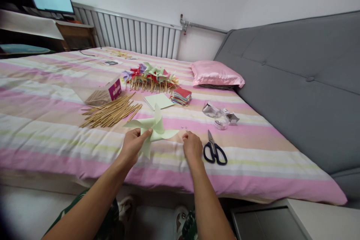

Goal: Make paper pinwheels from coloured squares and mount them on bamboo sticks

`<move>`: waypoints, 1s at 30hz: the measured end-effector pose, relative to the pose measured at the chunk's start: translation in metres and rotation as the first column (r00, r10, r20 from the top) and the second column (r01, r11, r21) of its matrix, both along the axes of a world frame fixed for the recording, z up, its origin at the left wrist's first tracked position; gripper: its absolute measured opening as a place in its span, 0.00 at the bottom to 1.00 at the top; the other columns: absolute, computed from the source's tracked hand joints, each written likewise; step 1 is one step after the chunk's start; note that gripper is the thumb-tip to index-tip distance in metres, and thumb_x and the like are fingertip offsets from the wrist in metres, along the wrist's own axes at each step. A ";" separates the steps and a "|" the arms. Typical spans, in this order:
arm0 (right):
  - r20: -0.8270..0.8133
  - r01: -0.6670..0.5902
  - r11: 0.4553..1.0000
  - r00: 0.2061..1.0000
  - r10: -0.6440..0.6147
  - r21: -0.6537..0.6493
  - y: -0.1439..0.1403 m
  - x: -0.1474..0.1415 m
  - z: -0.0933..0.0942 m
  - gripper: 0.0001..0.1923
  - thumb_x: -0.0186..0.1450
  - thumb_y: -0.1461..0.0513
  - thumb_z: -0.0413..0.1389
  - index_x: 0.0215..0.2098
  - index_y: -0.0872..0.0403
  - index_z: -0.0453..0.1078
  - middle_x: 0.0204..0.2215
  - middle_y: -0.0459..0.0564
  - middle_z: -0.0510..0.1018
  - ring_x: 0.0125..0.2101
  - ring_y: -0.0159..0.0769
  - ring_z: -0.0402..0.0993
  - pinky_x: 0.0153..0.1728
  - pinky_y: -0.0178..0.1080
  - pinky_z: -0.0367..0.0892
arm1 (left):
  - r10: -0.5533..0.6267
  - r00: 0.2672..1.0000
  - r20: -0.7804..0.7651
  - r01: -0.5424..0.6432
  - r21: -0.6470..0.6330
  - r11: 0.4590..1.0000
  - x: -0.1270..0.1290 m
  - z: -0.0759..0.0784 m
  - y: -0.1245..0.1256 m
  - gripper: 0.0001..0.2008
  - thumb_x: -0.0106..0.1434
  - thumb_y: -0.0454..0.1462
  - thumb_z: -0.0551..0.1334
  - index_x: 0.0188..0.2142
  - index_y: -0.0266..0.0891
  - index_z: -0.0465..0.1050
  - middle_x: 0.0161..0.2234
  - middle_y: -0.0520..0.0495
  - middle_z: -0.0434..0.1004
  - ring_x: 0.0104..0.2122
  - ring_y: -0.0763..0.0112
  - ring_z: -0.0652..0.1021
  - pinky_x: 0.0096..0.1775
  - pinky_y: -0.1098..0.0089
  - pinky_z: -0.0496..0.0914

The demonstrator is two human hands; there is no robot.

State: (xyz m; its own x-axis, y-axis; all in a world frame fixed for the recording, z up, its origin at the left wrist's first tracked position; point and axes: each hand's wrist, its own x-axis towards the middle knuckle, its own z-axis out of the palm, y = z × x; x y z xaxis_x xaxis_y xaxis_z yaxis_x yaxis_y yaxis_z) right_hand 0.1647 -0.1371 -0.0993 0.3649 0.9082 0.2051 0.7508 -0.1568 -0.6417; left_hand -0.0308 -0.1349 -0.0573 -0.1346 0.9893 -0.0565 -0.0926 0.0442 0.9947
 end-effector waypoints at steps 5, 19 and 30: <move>-0.164 -0.081 0.979 0.980 0.112 0.186 -0.011 -0.008 0.021 0.09 0.62 0.60 0.50 0.36 0.55 0.70 0.32 0.50 0.78 0.31 0.33 0.74 0.34 0.33 0.66 | 0.003 1.000 -0.018 -0.002 0.015 1.000 0.002 0.000 -0.002 0.14 0.46 0.44 0.66 0.18 0.35 0.69 0.15 0.55 0.64 0.17 0.78 0.62 0.20 0.75 0.54; -0.313 -0.328 0.844 0.821 0.477 0.425 -0.050 -0.058 0.048 0.05 0.62 0.61 0.55 0.32 0.54 0.72 0.26 0.45 0.76 0.22 0.28 0.65 0.25 0.32 0.62 | -0.068 0.995 -0.072 0.072 0.048 0.996 0.017 -0.012 -0.005 0.19 0.46 0.42 0.66 0.13 0.38 0.57 0.13 0.59 0.51 0.15 0.82 0.55 0.19 0.75 0.46; -0.334 -0.212 0.887 0.870 0.363 0.411 -0.048 -0.058 0.045 0.05 0.60 0.61 0.57 0.32 0.55 0.74 0.24 0.44 0.76 0.19 0.27 0.64 0.24 0.31 0.62 | -0.212 0.972 0.105 0.209 0.037 0.977 0.020 0.000 -0.014 0.16 0.44 0.45 0.69 0.18 0.33 0.70 0.16 0.53 0.67 0.17 0.79 0.65 0.20 0.76 0.56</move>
State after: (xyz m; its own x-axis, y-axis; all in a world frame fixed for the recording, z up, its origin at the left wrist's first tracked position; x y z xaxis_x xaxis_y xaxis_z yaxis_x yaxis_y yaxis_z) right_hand 0.1070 -0.1849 -0.0544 0.2162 0.8790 0.4249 0.4008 0.3170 -0.8596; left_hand -0.0103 -0.1487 -0.0574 0.0821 0.9960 -0.0339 -0.1906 0.0491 0.9804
